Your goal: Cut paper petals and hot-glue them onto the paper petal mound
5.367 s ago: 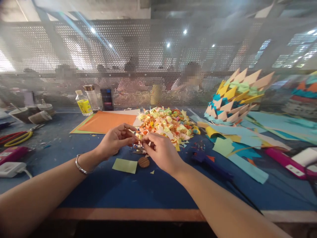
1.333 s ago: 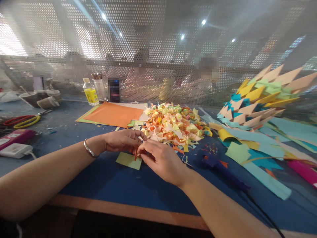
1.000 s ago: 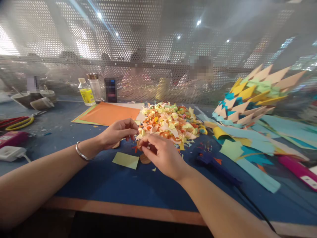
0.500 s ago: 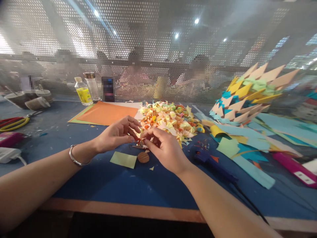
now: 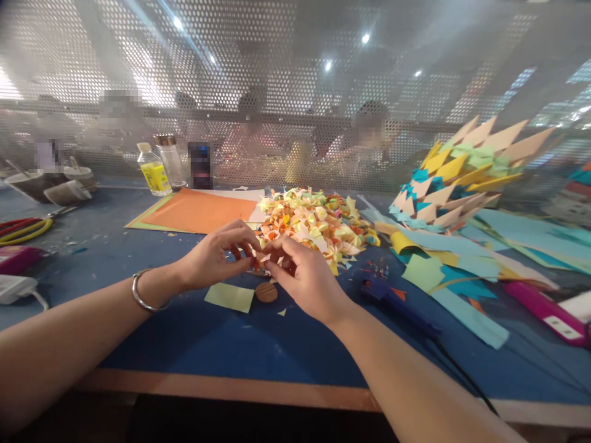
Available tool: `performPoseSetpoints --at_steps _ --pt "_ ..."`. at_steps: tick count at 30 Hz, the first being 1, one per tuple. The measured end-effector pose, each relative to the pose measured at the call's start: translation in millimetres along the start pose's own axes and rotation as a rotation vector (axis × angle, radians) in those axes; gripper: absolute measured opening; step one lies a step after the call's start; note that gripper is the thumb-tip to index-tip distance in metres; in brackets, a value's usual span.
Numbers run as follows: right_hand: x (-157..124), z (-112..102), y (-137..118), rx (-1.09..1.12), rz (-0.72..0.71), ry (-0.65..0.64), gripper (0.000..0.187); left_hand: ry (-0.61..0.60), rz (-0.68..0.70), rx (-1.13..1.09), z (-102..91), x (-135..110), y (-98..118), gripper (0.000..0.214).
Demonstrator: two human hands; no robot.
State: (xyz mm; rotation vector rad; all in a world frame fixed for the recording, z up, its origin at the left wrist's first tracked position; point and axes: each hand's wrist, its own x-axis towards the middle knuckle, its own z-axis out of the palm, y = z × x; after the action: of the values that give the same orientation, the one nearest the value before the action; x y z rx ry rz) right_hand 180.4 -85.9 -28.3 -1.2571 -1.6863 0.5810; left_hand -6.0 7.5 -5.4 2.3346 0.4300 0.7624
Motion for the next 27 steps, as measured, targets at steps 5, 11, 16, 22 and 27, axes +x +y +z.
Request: performPoseSetpoints --at_steps 5,11,16,22,27 --pt "0 2 -2 -0.029 -0.004 0.012 0.016 -0.017 0.13 0.057 1.1 -1 -1 0.009" --pt "-3 2 -6 -0.047 -0.009 0.027 0.023 0.001 0.149 0.105 -0.7 -1 -1 0.013" --pt "-6 2 -9 -0.149 -0.024 0.028 0.021 0.027 0.143 0.11 -0.2 -1 0 0.012" --pt "-35 -16 -20 -0.43 -0.048 0.146 0.023 0.06 0.155 0.11 0.4 -2 -4 0.012" --pt "-84 -68 -5 -0.785 0.053 0.252 0.027 0.152 0.204 0.088 0.9 -1 -11 0.013"
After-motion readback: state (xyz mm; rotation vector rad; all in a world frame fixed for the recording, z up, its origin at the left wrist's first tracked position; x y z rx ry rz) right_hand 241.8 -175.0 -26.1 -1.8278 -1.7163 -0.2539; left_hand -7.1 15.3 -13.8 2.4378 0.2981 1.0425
